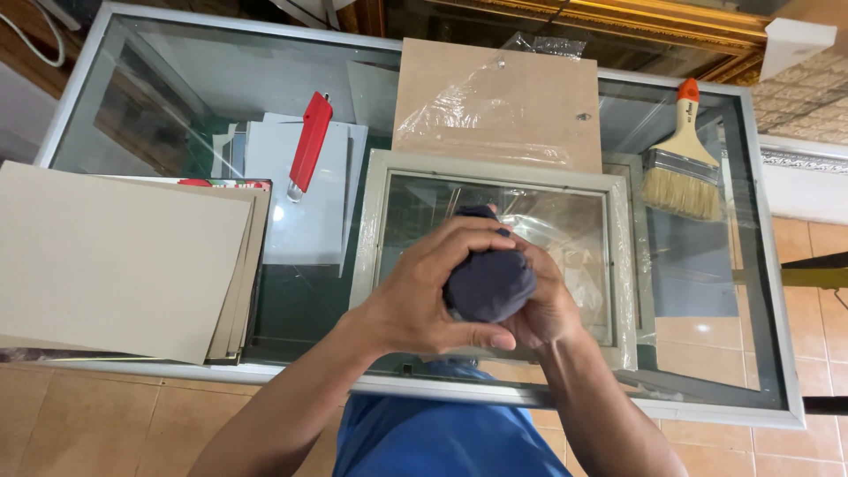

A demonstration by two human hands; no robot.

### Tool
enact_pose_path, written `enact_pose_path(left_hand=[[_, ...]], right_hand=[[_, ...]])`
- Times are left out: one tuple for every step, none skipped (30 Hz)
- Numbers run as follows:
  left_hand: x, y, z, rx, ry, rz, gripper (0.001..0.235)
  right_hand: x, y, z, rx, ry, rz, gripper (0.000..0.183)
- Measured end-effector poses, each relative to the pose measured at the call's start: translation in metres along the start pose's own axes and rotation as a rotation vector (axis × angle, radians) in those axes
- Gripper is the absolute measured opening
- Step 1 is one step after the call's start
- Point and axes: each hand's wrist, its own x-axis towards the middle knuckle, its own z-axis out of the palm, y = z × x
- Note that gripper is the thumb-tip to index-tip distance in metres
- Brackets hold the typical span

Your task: Cleaning the glass and assembling a picture frame with a backing board.

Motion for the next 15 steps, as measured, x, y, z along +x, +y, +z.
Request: enact_pose_path(left_hand=[[-0.003, -0.001, 0.001, -0.002, -0.001, -0.004, 0.081], [-0.005, -0.001, 0.002, -0.08, -0.015, -0.007, 0.093], [-0.005, -0.002, 0.002, -0.155, -0.03, -0.001, 0.104], [-0.004, -0.001, 0.004, -0.153, -0.031, 0.004, 0.104], [-0.005, 0.0, 0.007, -0.148, 0.004, 0.028, 0.09], [-0.006, 0.001, 0.011, -0.143, 0.038, 0.053, 0.076], [-0.007, 0.001, 0.011, -0.142, 0.039, 0.054, 0.076], [-0.008, 0.002, 0.01, 0.048, 0.062, 0.111, 0.068], [-0.008, 0.002, 0.011, 0.235, 0.086, 0.166, 0.059], [-0.01, -0.003, 0.013, 0.235, 0.088, 0.167, 0.059], [-0.013, -0.007, 0.016, 0.32, 0.107, 0.192, 0.061], [-0.015, -0.011, 0.018, 0.404, 0.125, 0.216, 0.064], [-0.014, -0.01, 0.021, 0.407, 0.128, 0.217, 0.064], [-0.013, -0.01, 0.023, 0.348, 0.185, 0.204, 0.064], [-0.011, -0.01, 0.026, 0.286, 0.239, 0.191, 0.065]], right_hand=[[-0.004, 0.001, -0.008, 0.001, 0.004, 0.002, 0.049], [-0.008, 0.002, -0.015, -0.02, -0.008, 0.006, 0.052], [-0.008, 0.001, -0.023, -0.044, -0.028, 0.004, 0.056], [-0.009, -0.004, -0.007, -0.045, -0.031, 0.001, 0.056], [-0.013, -0.009, 0.009, -0.05, -0.053, 0.004, 0.052], [-0.018, -0.014, 0.024, -0.055, -0.076, 0.008, 0.051], [-0.02, -0.019, 0.04, -0.055, -0.078, 0.008, 0.051], [-0.022, -0.024, 0.056, -0.062, -0.118, 0.011, 0.052], [-0.025, -0.029, 0.071, -0.07, -0.157, 0.015, 0.058], [-0.025, -0.027, 0.064, -0.072, -0.157, 0.016, 0.058], [-0.025, -0.026, 0.058, -0.139, -0.149, 0.03, 0.058], [-0.025, -0.024, 0.051, -0.206, -0.141, 0.043, 0.063], [-0.025, -0.02, 0.054, -0.206, -0.144, 0.044, 0.063], [-0.024, -0.017, 0.056, -0.299, -0.035, -0.03, 0.054], [-0.024, -0.014, 0.058, -0.391, 0.078, -0.106, 0.045]])
